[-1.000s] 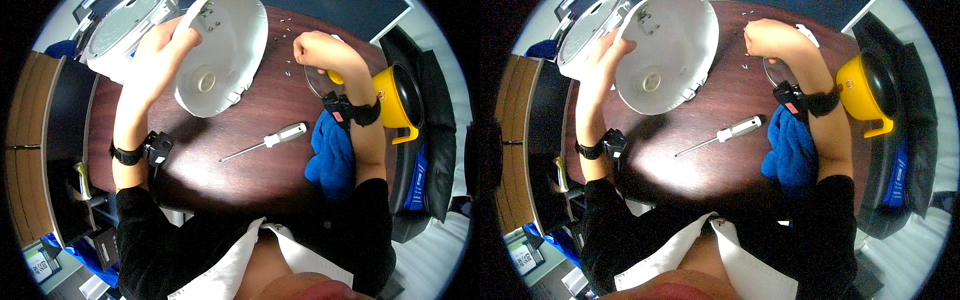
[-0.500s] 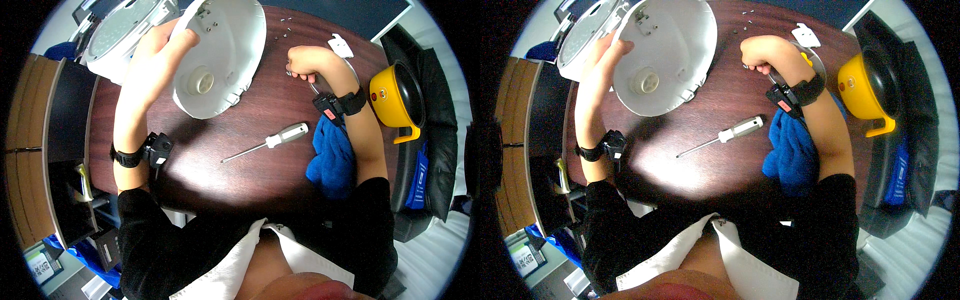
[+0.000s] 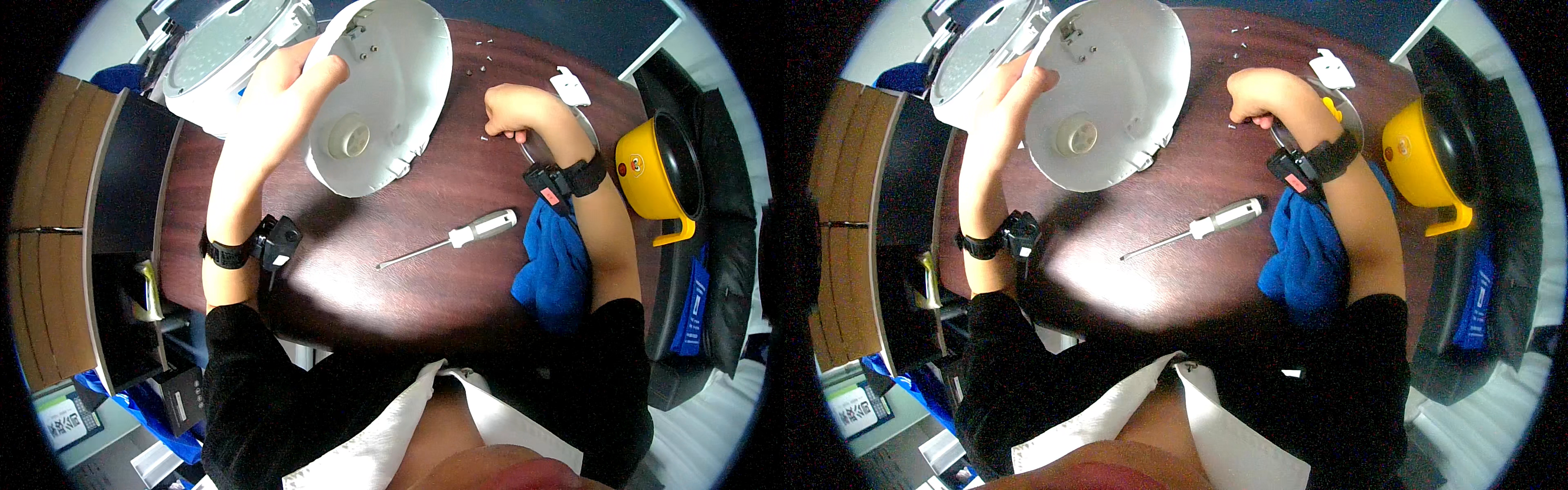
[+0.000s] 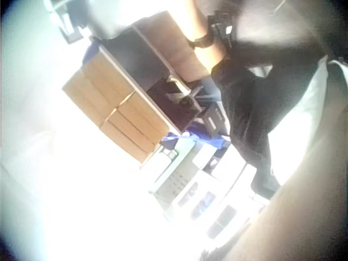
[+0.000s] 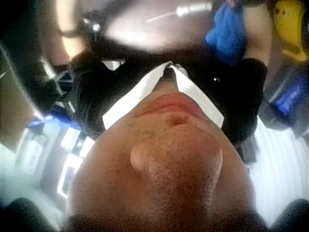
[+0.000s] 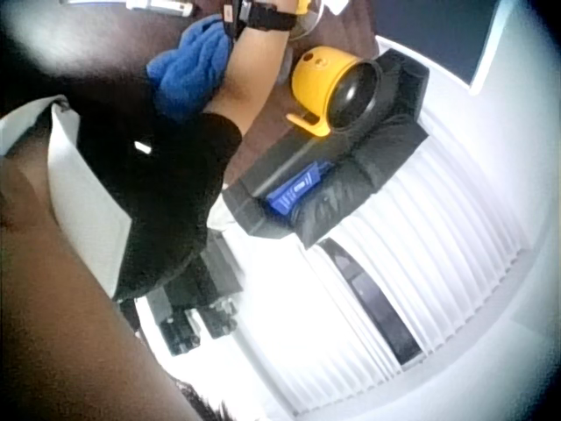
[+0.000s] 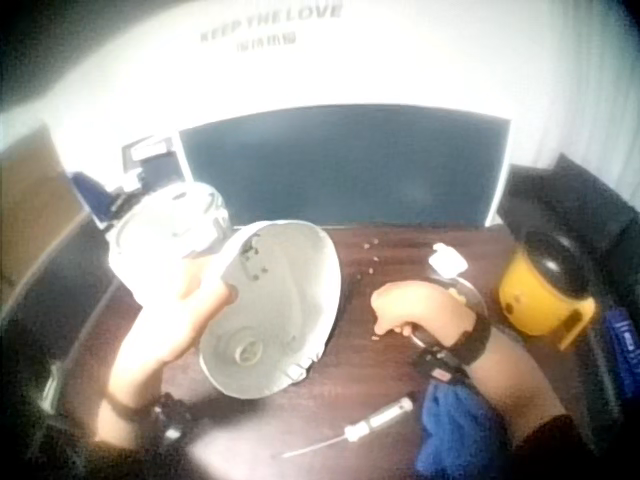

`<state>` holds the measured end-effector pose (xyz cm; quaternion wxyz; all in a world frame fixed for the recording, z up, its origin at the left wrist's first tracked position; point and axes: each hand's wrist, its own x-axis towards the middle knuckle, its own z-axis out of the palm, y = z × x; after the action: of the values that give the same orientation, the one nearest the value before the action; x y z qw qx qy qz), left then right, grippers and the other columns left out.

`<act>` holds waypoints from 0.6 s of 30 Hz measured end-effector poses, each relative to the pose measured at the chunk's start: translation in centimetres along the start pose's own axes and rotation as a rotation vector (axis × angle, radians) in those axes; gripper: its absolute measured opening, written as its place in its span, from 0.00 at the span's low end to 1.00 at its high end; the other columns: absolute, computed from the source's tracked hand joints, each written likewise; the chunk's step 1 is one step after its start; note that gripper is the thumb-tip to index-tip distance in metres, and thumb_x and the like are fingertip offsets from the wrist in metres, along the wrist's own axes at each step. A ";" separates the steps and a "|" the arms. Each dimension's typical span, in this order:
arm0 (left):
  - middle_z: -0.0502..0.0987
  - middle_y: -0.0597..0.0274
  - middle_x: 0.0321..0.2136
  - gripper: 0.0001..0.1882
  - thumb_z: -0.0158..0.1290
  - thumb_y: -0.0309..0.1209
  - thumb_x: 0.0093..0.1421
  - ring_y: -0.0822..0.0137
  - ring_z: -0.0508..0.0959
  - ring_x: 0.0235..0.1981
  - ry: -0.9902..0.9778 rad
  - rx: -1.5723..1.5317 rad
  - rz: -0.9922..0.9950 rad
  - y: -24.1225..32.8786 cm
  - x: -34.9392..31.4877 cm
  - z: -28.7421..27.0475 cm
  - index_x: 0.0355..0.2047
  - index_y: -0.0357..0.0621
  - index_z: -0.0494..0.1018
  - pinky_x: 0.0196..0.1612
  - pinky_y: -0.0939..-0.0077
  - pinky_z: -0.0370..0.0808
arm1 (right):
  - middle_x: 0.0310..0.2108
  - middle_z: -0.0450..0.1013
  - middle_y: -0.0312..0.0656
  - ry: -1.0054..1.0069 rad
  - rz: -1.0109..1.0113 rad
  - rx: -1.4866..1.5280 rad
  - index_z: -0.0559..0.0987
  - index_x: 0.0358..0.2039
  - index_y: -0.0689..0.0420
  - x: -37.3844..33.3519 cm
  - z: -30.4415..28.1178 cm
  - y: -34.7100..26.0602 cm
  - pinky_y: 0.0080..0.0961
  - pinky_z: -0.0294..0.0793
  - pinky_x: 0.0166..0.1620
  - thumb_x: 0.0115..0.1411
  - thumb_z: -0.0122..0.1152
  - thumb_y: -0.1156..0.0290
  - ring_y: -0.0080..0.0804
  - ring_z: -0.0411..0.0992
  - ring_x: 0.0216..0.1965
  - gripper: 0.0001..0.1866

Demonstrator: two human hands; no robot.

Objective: The person assembles a white plastic appliance lid by inserting small metal clips into slots and then tightening them with a screwdriver. The person holds the lid with one hand and uses the screwdriver with the other to secure the clips.

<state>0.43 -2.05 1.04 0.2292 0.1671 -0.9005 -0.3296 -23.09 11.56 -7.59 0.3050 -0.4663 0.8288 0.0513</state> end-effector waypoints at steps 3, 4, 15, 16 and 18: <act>0.74 0.53 0.24 0.20 0.42 0.40 0.54 0.67 0.73 0.27 -0.018 -0.001 -0.010 0.1 0.0 -0.1 0.34 0.33 0.72 0.34 0.74 0.68 | 0.10 0.69 0.44 0.030 -0.008 -0.020 0.72 0.14 0.68 0.3 0.2 0.5 0.25 0.69 0.17 0.48 0.54 0.74 0.28 0.69 0.12 0.11; 0.74 0.54 0.25 0.21 0.43 0.41 0.53 0.67 0.73 0.29 -0.031 -0.013 -0.040 0.3 0.1 -0.1 0.35 0.33 0.72 0.35 0.75 0.67 | 0.10 0.68 0.43 0.049 -0.020 -0.032 0.72 0.14 0.68 0.3 0.2 0.7 0.24 0.69 0.16 0.48 0.54 0.75 0.27 0.69 0.11 0.11; 0.71 0.55 0.27 0.17 0.42 0.37 0.53 0.69 0.70 0.30 0.185 -0.114 0.042 -3.1 -0.7 -0.6 0.34 0.35 0.71 0.35 0.77 0.65 | 0.21 0.71 0.32 0.501 -0.312 0.697 0.76 0.30 0.59 -0.2 -2.3 0.9 0.11 0.70 0.25 0.56 0.51 0.64 0.18 0.73 0.24 0.11; 0.70 0.54 0.31 0.19 0.44 0.37 0.51 0.67 0.70 0.33 0.217 -0.262 -0.048 -3.5 -0.7 -0.5 0.37 0.33 0.69 0.38 0.75 0.65 | 0.22 0.72 0.33 0.560 -0.352 0.796 0.76 0.31 0.59 -0.1 -2.4 0.7 0.11 0.70 0.27 0.57 0.51 0.64 0.19 0.73 0.25 0.12; 0.69 0.52 0.39 0.25 0.48 0.36 0.48 0.63 0.70 0.39 0.276 -0.562 -0.241 -3.8 -1.1 -0.2 0.45 0.31 0.65 0.44 0.70 0.66 | 0.24 0.72 0.34 0.664 -0.425 1.001 0.76 0.33 0.58 0.2 -1.8 0.2 0.12 0.71 0.30 0.58 0.50 0.63 0.20 0.73 0.29 0.13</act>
<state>2.05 -4.45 -1.70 0.3454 0.2457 -0.7087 -0.5640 -24.14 10.93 -6.31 0.2164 -0.4125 0.6923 -0.5511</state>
